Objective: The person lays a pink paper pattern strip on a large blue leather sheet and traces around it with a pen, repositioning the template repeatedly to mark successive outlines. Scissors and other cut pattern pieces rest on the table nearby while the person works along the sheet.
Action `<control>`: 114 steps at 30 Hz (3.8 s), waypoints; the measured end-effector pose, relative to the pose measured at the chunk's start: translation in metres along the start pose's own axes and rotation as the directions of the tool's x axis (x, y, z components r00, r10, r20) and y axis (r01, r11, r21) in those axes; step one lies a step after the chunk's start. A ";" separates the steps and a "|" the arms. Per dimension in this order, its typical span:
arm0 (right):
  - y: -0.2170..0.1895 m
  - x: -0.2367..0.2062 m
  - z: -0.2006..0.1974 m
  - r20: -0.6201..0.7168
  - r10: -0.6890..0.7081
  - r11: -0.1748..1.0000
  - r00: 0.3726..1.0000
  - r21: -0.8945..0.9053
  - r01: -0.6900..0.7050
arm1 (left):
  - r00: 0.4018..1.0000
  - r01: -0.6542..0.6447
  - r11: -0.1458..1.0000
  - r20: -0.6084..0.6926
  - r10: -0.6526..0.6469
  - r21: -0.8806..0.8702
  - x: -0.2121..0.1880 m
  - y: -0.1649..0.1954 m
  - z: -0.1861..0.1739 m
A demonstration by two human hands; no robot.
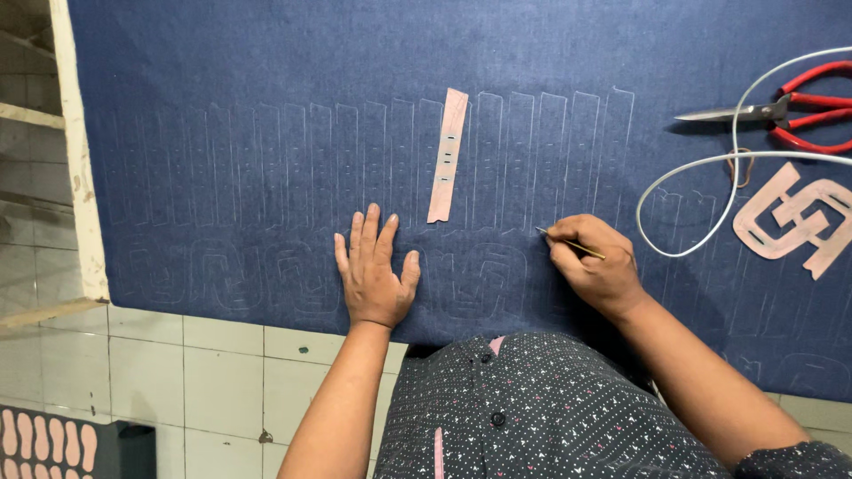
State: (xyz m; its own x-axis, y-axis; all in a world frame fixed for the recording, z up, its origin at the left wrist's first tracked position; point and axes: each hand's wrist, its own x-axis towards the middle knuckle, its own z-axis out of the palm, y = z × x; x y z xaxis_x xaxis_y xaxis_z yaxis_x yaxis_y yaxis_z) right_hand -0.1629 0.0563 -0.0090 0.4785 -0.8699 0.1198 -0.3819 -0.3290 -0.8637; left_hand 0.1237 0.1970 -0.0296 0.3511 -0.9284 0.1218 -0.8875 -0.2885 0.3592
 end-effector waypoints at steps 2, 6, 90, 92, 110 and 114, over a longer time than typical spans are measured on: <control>-0.003 0.000 0.002 -0.008 0.057 0.998 0.998 -0.033 -0.058 | 1.000 0.002 1.000 0.002 -0.002 0.001 0.000 0.000 0.000; -0.006 0.009 0.011 0.018 -0.072 0.997 0.997 0.001 0.072 | 1.000 0.001 1.000 0.001 -0.001 -0.002 0.000 0.000 -0.001; -0.073 -0.012 0.144 -0.463 0.255 0.963 0.849 0.043 -0.266 | 0.971 0.197 0.979 -0.150 -0.189 0.043 0.007 -0.324 -0.104; -0.072 -0.013 0.142 -0.442 0.278 0.958 0.853 0.067 -0.277 | 0.972 0.193 0.980 -0.150 -0.183 0.054 0.007 -0.321 -0.106; -0.086 -0.003 0.161 -0.420 0.217 0.973 0.881 0.019 -0.230 | 0.980 0.051 0.997 -0.192 -0.041 0.049 0.028 -0.362 -0.124; -0.086 -0.003 0.161 -0.388 0.289 0.957 0.875 0.093 -0.274 | 0.980 0.048 0.998 -0.195 -0.039 0.042 0.027 -0.361 -0.125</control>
State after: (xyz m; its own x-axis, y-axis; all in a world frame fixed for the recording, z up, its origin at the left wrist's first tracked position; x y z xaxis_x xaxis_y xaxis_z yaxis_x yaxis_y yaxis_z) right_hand -0.0041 0.1465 -0.0142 0.0015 -0.9990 0.0455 -0.4231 -0.0418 -0.9051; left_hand 0.4907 0.3051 -0.0407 0.4366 -0.8529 0.2862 -0.8815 -0.3419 0.3257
